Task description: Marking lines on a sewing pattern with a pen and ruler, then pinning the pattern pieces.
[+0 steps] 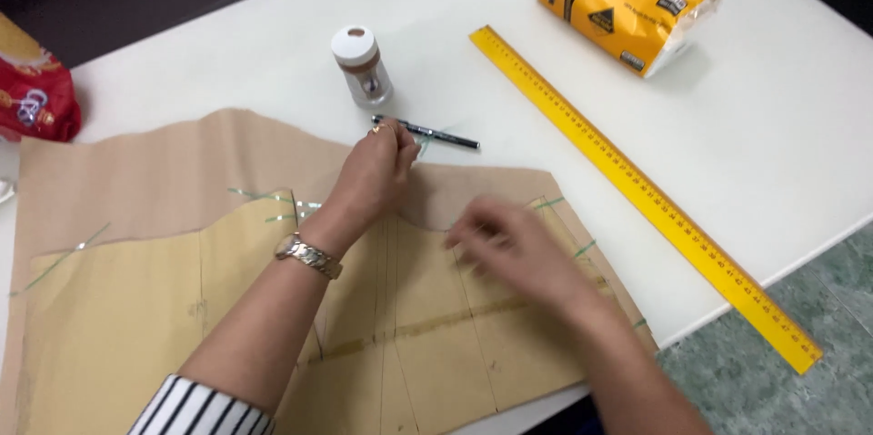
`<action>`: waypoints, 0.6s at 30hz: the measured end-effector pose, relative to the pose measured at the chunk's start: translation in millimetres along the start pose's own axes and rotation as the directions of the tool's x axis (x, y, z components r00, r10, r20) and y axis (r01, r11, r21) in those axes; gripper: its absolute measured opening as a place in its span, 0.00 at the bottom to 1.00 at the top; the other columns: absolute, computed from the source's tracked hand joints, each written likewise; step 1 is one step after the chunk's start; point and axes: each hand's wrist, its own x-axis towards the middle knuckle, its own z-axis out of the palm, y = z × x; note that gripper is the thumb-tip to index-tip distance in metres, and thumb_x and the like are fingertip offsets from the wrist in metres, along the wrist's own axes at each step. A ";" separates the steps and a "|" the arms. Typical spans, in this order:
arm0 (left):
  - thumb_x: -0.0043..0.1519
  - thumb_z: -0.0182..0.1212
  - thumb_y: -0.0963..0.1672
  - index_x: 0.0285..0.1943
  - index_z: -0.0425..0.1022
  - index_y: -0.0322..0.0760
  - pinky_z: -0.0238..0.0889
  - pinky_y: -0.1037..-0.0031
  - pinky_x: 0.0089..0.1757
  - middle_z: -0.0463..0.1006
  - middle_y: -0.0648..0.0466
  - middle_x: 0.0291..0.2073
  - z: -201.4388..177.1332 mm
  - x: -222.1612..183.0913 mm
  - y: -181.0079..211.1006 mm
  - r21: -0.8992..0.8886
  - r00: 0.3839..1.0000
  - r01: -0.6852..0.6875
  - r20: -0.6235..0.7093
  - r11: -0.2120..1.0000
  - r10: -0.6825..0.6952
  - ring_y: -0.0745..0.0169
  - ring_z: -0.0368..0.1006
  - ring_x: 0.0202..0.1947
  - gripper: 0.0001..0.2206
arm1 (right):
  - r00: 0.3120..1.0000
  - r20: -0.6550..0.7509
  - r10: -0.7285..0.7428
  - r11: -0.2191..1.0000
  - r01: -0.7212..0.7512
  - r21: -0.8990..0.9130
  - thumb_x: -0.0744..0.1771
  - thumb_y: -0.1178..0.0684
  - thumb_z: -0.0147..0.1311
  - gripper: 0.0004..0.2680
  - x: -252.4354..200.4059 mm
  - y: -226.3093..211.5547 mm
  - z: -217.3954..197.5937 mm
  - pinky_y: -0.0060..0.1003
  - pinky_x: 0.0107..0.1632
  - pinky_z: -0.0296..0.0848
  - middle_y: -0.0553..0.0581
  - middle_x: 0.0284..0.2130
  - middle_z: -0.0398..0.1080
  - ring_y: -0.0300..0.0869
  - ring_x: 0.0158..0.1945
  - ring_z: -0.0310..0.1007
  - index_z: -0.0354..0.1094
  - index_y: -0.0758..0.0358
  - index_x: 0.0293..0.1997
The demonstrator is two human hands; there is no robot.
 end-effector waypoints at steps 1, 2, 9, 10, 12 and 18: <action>0.64 0.49 0.39 0.42 0.68 0.25 0.67 0.47 0.43 0.75 0.36 0.32 -1.5 -10.8 6.3 0.001 1.000 0.010 0.000 1.000 -0.010 0.32 0.74 0.41 0.06 | 1.000 0.009 0.003 1.000 -0.003 0.003 0.65 0.51 0.50 0.09 -1.5 3.5 -8.7 0.39 0.38 0.79 0.64 0.31 0.74 0.49 0.37 0.76 0.69 0.68 0.37; 0.64 0.48 0.40 0.42 0.67 0.29 0.68 0.54 0.42 0.76 0.42 0.31 -3.3 -21.6 13.2 -0.050 0.998 0.051 0.042 0.997 -0.049 0.40 0.76 0.39 0.06 | 0.998 -0.056 0.033 0.999 -0.034 -0.015 0.65 0.54 0.51 0.08 -3.1 6.6 -17.6 0.38 0.36 0.79 0.64 0.30 0.74 0.47 0.34 0.76 0.69 0.70 0.36; 0.60 0.50 0.41 0.47 0.68 0.31 0.70 0.60 0.38 0.78 0.46 0.24 22.7 -68.5 12.1 -0.160 0.948 0.286 0.189 0.945 -0.255 0.47 0.78 0.32 0.09 | 0.992 -0.098 0.079 0.997 -0.078 0.020 0.65 0.61 0.49 0.05 -4.1 15.5 -21.9 0.38 0.37 0.81 0.66 0.29 0.72 0.47 0.33 0.77 0.68 0.74 0.35; 0.60 0.50 0.41 0.47 0.68 0.31 0.70 0.60 0.38 0.78 0.46 0.24 27.4 -70.2 16.0 -0.154 0.948 0.288 0.186 0.945 -0.258 0.47 0.78 0.32 0.09 | 0.993 -0.094 0.075 0.997 -0.073 0.024 0.65 0.61 0.49 0.05 -4.2 15.6 -22.8 0.38 0.37 0.81 0.66 0.29 0.72 0.47 0.33 0.77 0.68 0.74 0.35; 0.59 0.54 0.42 0.50 0.68 0.34 0.70 0.60 0.37 0.79 0.45 0.28 37.9 -73.2 22.4 -0.107 0.946 0.312 0.125 0.944 -0.298 0.46 0.79 0.35 0.11 | 0.993 -0.090 0.072 0.997 -0.072 0.011 0.65 0.61 0.50 0.04 -4.2 17.3 -24.0 0.36 0.36 0.80 0.64 0.27 0.72 0.45 0.32 0.76 0.68 0.73 0.34; 0.57 0.57 0.40 0.39 0.77 0.32 0.72 0.64 0.35 0.79 0.45 0.28 65.4 -33.1 10.9 0.147 0.960 0.271 0.028 0.951 -0.278 0.46 0.79 0.34 0.05 | 0.994 -0.084 0.063 0.998 -0.065 -0.024 0.64 0.60 0.52 0.04 -4.3 25.2 -27.5 0.37 0.35 0.79 0.64 0.26 0.74 0.46 0.31 0.76 0.70 0.73 0.33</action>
